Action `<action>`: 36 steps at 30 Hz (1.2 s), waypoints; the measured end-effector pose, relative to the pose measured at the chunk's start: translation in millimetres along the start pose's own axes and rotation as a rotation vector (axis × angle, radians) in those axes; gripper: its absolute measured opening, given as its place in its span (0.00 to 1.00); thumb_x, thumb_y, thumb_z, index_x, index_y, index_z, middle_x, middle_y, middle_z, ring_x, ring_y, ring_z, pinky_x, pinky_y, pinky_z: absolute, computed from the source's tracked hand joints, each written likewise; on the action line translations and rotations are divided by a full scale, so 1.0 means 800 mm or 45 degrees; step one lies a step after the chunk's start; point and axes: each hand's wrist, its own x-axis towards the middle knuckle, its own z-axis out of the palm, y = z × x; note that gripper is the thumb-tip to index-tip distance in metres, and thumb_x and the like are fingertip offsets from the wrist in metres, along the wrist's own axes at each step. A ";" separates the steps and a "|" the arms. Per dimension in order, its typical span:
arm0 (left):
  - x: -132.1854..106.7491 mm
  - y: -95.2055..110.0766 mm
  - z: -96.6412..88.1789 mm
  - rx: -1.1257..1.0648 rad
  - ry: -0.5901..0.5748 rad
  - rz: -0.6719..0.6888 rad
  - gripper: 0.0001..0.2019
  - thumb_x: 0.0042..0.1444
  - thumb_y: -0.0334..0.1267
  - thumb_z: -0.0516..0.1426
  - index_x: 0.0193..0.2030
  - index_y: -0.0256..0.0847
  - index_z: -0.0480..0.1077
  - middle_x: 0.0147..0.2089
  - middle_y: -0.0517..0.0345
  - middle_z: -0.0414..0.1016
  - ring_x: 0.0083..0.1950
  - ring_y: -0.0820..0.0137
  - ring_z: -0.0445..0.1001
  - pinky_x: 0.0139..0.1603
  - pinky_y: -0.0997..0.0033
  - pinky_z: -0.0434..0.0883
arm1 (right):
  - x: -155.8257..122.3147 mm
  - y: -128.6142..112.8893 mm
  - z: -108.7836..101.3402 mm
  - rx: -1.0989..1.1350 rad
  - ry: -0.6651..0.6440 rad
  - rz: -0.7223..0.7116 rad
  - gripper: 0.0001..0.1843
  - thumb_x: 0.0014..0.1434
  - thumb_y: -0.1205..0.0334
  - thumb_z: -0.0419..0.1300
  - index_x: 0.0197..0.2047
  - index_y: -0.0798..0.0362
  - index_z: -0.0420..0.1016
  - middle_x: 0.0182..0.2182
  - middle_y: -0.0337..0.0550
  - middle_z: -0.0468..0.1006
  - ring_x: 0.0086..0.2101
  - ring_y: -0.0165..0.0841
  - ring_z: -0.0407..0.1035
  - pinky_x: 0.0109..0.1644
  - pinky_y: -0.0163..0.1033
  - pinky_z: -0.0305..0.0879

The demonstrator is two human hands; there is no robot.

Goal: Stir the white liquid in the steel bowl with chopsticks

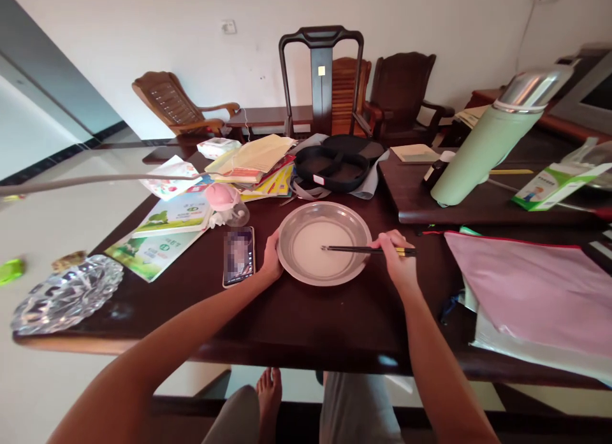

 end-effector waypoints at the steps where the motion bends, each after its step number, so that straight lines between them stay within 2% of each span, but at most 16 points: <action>1: -0.002 -0.001 -0.001 0.009 0.000 0.001 0.14 0.55 0.52 0.71 0.34 0.43 0.84 0.35 0.59 0.89 0.45 0.56 0.86 0.50 0.61 0.83 | -0.002 0.001 0.000 0.016 0.005 0.012 0.32 0.77 0.33 0.60 0.27 0.42 0.85 0.28 0.45 0.86 0.37 0.46 0.79 0.53 0.55 0.71; 4: -0.006 -0.004 -0.003 -0.009 -0.002 0.018 0.13 0.55 0.52 0.71 0.34 0.45 0.83 0.38 0.57 0.90 0.51 0.54 0.86 0.57 0.60 0.83 | -0.005 -0.001 0.004 0.015 -0.163 0.007 0.32 0.75 0.29 0.63 0.30 0.42 0.88 0.32 0.46 0.89 0.38 0.47 0.81 0.52 0.56 0.71; 7: -0.009 -0.008 -0.005 -0.028 0.005 0.032 0.15 0.54 0.55 0.71 0.34 0.45 0.82 0.39 0.58 0.90 0.53 0.53 0.87 0.60 0.58 0.82 | 0.000 -0.010 0.001 -0.061 -0.298 -0.028 0.30 0.73 0.28 0.65 0.33 0.41 0.90 0.35 0.46 0.91 0.42 0.48 0.83 0.56 0.57 0.71; 11: -0.010 -0.011 -0.008 0.030 0.063 -0.007 0.17 0.52 0.56 0.70 0.37 0.44 0.84 0.42 0.58 0.91 0.56 0.53 0.87 0.62 0.59 0.80 | 0.011 -0.018 -0.022 -0.056 -0.106 0.041 0.32 0.72 0.26 0.66 0.29 0.43 0.86 0.31 0.43 0.88 0.37 0.44 0.81 0.51 0.54 0.73; 12: -0.011 -0.011 -0.008 0.049 0.057 -0.004 0.18 0.52 0.57 0.70 0.38 0.44 0.84 0.43 0.57 0.91 0.58 0.52 0.87 0.64 0.58 0.80 | 0.013 -0.019 -0.026 -0.037 -0.104 0.056 0.33 0.72 0.25 0.65 0.28 0.43 0.85 0.30 0.43 0.88 0.36 0.44 0.81 0.50 0.53 0.74; 14: -0.012 -0.010 -0.007 0.075 0.008 0.019 0.18 0.53 0.57 0.70 0.38 0.44 0.84 0.44 0.55 0.92 0.61 0.49 0.86 0.65 0.56 0.80 | 0.014 -0.021 -0.027 -0.021 -0.189 0.046 0.34 0.72 0.25 0.65 0.28 0.43 0.85 0.31 0.44 0.88 0.36 0.44 0.82 0.50 0.53 0.75; 18: -0.014 -0.006 -0.003 0.066 -0.094 0.044 0.20 0.52 0.58 0.70 0.39 0.44 0.85 0.46 0.53 0.93 0.61 0.47 0.87 0.66 0.55 0.81 | 0.024 -0.018 -0.009 -0.058 -0.419 -0.069 0.32 0.70 0.23 0.66 0.33 0.41 0.91 0.34 0.45 0.91 0.38 0.47 0.84 0.51 0.55 0.76; 21: -0.015 -0.004 -0.001 0.066 -0.081 0.049 0.19 0.53 0.58 0.70 0.38 0.44 0.85 0.47 0.54 0.93 0.62 0.47 0.88 0.66 0.54 0.82 | 0.040 -0.010 -0.007 -0.065 -0.311 -0.085 0.31 0.70 0.22 0.66 0.33 0.38 0.90 0.34 0.44 0.91 0.38 0.48 0.84 0.51 0.57 0.77; 26: -0.018 -0.001 0.002 0.109 -0.046 0.073 0.18 0.55 0.58 0.70 0.40 0.45 0.85 0.46 0.55 0.93 0.61 0.48 0.88 0.66 0.53 0.83 | 0.049 0.009 -0.031 0.157 -0.147 -0.055 0.33 0.70 0.26 0.69 0.25 0.42 0.82 0.27 0.42 0.84 0.32 0.44 0.82 0.47 0.54 0.79; 29: -0.020 0.001 0.004 0.123 -0.014 0.084 0.16 0.55 0.56 0.70 0.39 0.46 0.85 0.46 0.56 0.93 0.61 0.48 0.88 0.65 0.54 0.84 | 0.034 0.015 -0.031 0.260 -0.222 -0.030 0.31 0.70 0.29 0.70 0.26 0.44 0.84 0.28 0.41 0.84 0.29 0.40 0.80 0.43 0.51 0.79; 33: -0.021 0.003 0.006 0.113 -0.050 0.057 0.18 0.55 0.58 0.70 0.40 0.46 0.85 0.48 0.55 0.93 0.67 0.46 0.86 0.70 0.53 0.82 | 0.018 0.015 -0.013 0.068 -0.422 -0.195 0.27 0.73 0.31 0.69 0.32 0.41 0.89 0.33 0.45 0.91 0.39 0.46 0.83 0.50 0.56 0.78; 36: -0.021 0.004 0.006 0.131 -0.072 0.067 0.19 0.54 0.60 0.70 0.40 0.46 0.85 0.50 0.55 0.93 0.69 0.45 0.85 0.73 0.52 0.81 | 0.018 0.014 -0.013 -0.053 -0.354 -0.269 0.25 0.74 0.32 0.67 0.34 0.39 0.90 0.34 0.45 0.92 0.40 0.48 0.81 0.53 0.60 0.76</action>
